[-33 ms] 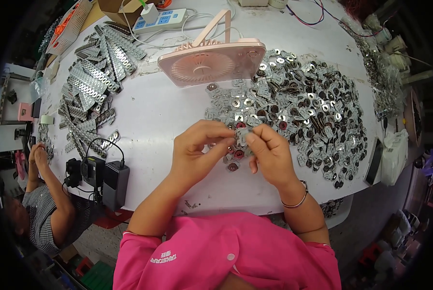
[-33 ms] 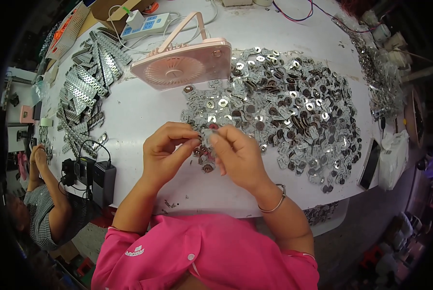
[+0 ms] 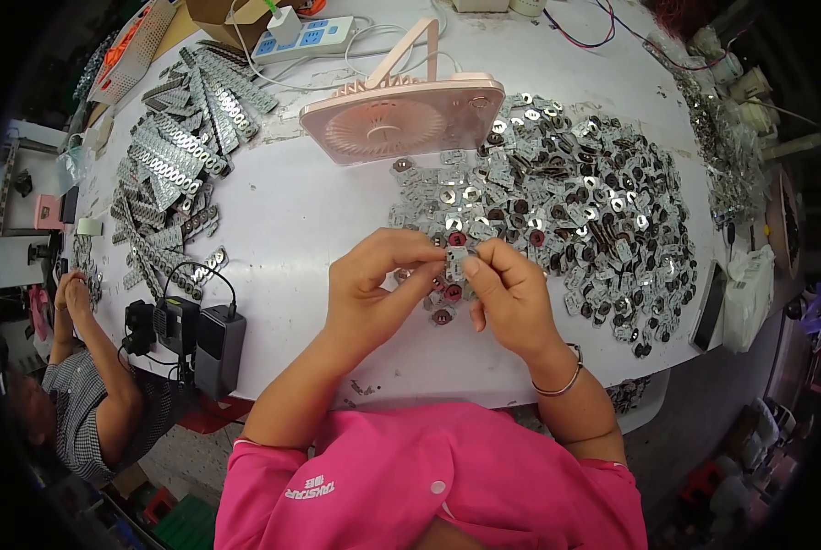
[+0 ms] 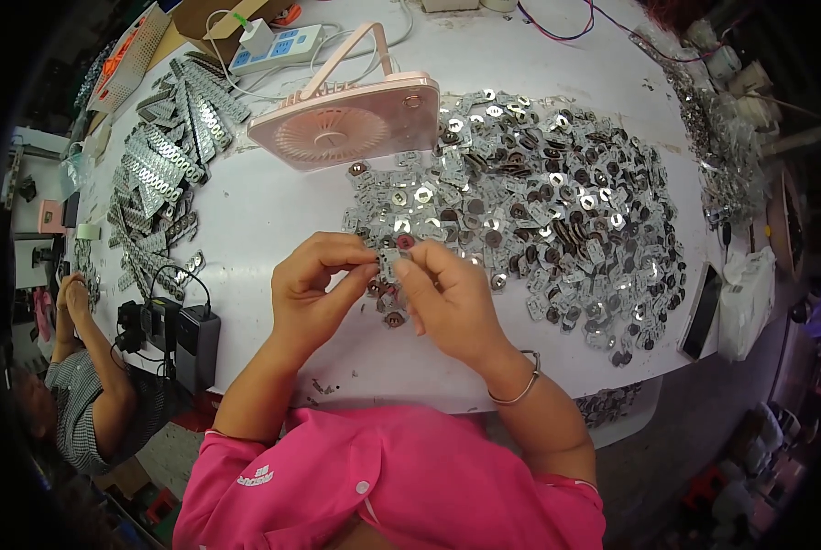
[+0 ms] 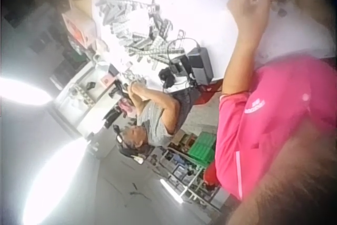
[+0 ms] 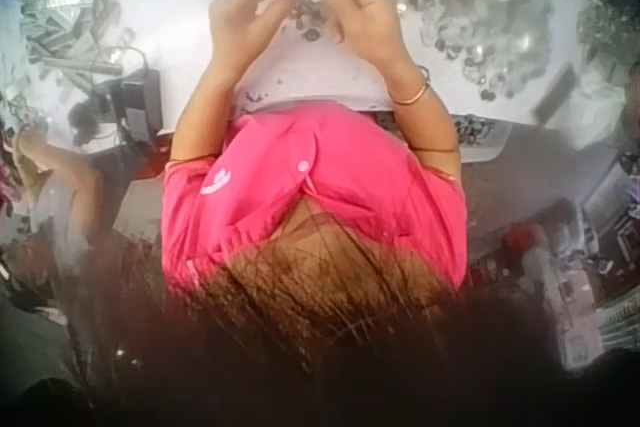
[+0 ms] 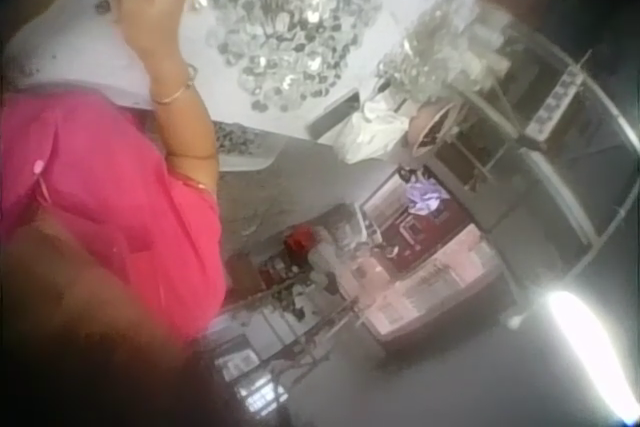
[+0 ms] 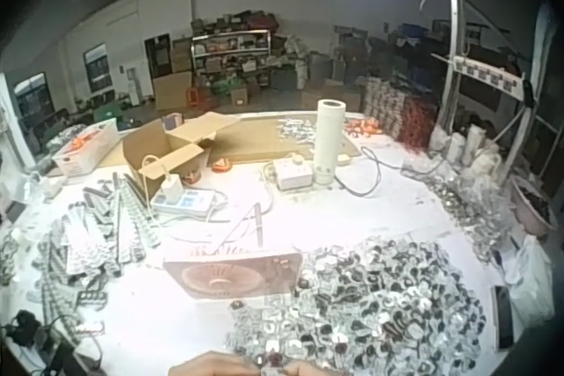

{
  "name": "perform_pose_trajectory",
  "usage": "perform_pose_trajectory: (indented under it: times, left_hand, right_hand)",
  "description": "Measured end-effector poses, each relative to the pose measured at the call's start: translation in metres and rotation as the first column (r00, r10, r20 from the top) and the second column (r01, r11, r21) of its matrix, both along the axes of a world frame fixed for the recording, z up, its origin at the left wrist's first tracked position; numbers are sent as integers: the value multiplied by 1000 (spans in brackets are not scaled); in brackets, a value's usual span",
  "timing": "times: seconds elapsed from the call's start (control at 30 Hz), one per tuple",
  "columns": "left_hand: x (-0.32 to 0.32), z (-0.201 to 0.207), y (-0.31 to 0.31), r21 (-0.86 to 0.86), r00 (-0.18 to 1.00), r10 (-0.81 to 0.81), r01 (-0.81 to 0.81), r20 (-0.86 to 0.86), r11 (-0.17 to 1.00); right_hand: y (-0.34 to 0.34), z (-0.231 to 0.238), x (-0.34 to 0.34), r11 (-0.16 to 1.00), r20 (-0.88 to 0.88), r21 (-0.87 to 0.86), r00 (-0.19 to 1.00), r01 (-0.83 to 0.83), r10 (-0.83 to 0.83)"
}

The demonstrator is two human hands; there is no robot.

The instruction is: The person assembles small metal circles onto a metal strip by hand.

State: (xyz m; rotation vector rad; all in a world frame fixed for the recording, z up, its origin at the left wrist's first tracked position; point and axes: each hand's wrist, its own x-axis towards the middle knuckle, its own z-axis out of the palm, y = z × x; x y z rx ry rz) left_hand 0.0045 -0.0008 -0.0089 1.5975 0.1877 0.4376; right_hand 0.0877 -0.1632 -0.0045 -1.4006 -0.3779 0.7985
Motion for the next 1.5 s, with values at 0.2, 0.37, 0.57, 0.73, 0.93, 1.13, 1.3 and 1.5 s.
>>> perform_pose_trajectory:
  times: [0.2,0.37,0.57,0.73,0.93,1.13,1.3,1.5]
  left_hand:
    - [2,4,-2,287,991,75,-105,113,952]
    - [1,7,-4,371,990,56,-101,132,923]
    - [2,2,-7,240,988,134,-148,73,959]
    - [0,5,-7,421,991,67,-108,112,901]
    - [-1,0,-4,388,1000,24,-15,-17,922]
    - [-2,-1,5,-262,967,-59,-9,-250,965]
    - [-3,6,19,-293,940,-231,154,-250,944]
    - [-2,15,18,-416,890,-363,229,-276,880]
  right_hand:
    - [5,-1,-4,989,-90,58,987,137,-131]
    - [4,-1,-3,997,-22,45,998,68,-67]
    - [5,-3,-3,994,-64,53,994,92,-88]
    - [6,-5,-6,990,-106,63,987,124,-117]
    - [2,-2,6,993,-85,-45,990,112,-115]
    - [-4,-4,13,993,320,-116,947,1,37]
    - [-8,7,17,982,198,-140,968,-125,151]
    - [-5,9,15,968,-75,-152,979,-197,188]
